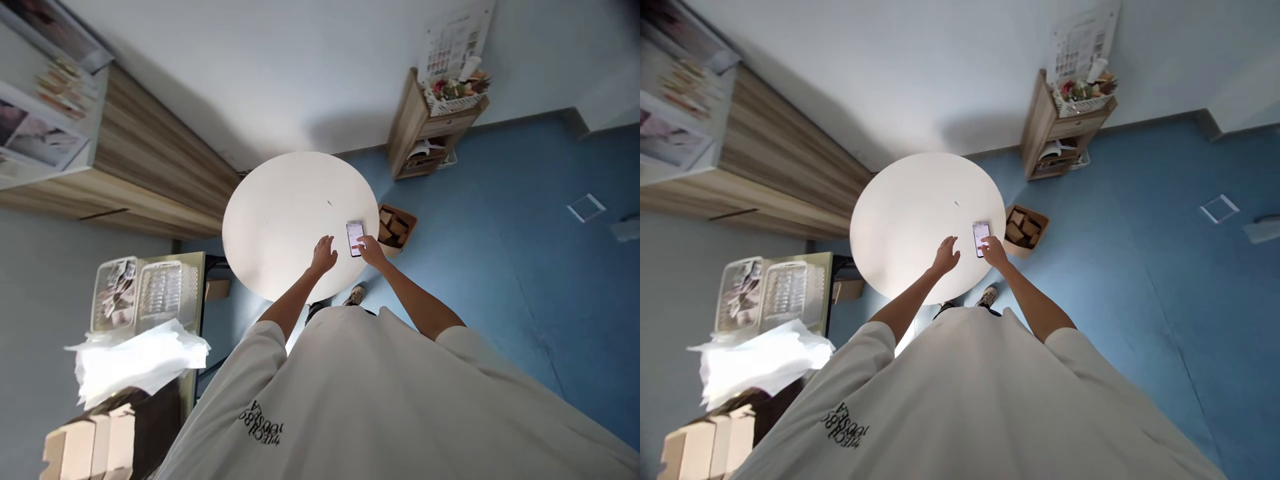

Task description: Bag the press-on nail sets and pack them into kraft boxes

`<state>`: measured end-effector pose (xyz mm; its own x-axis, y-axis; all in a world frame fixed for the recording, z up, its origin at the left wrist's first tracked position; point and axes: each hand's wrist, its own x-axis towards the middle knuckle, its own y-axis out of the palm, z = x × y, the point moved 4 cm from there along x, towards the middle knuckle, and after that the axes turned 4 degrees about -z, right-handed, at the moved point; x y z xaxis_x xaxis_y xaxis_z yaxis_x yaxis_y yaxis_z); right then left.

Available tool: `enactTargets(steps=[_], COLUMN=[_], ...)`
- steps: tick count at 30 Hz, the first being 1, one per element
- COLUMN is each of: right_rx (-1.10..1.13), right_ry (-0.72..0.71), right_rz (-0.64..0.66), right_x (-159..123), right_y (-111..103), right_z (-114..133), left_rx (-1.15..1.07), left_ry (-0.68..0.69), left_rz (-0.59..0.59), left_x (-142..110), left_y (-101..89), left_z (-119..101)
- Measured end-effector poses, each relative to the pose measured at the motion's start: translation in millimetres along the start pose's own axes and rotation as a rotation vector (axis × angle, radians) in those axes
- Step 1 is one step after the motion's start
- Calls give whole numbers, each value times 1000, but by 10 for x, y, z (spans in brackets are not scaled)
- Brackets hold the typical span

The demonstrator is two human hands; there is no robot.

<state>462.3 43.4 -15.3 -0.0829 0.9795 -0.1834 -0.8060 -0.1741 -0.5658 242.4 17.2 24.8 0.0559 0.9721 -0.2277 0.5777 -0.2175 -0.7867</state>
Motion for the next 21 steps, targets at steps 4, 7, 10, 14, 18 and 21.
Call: enactTargets(steps=[4, 7, 10, 14, 18, 21], right_rx=[-15, -50, -75, -91, -101, -105], right_ry=[-143, -224, -269, -336, -376, -404], right_rz=[33, 75, 128, 173, 211, 246], right_x=[77, 82, 28, -110, -323, -549], right_y=[308, 559, 822, 1195, 1644, 2046], right_z=[343, 606, 872, 1241, 1594, 1844], left_rx=[-8, -28, -64, -101, -112, -117], left_ry=[-83, -140, -187, -233, -274, -291], left_rz=[-70, -126, -184, -238, -264, -282], left_x=[-289, -513, -753, -1104, -1513, -1845], left_y=[-280, -488, -670, -873, -1080, -1238], left_z=[318, 557, 802, 1139, 1521, 1842])
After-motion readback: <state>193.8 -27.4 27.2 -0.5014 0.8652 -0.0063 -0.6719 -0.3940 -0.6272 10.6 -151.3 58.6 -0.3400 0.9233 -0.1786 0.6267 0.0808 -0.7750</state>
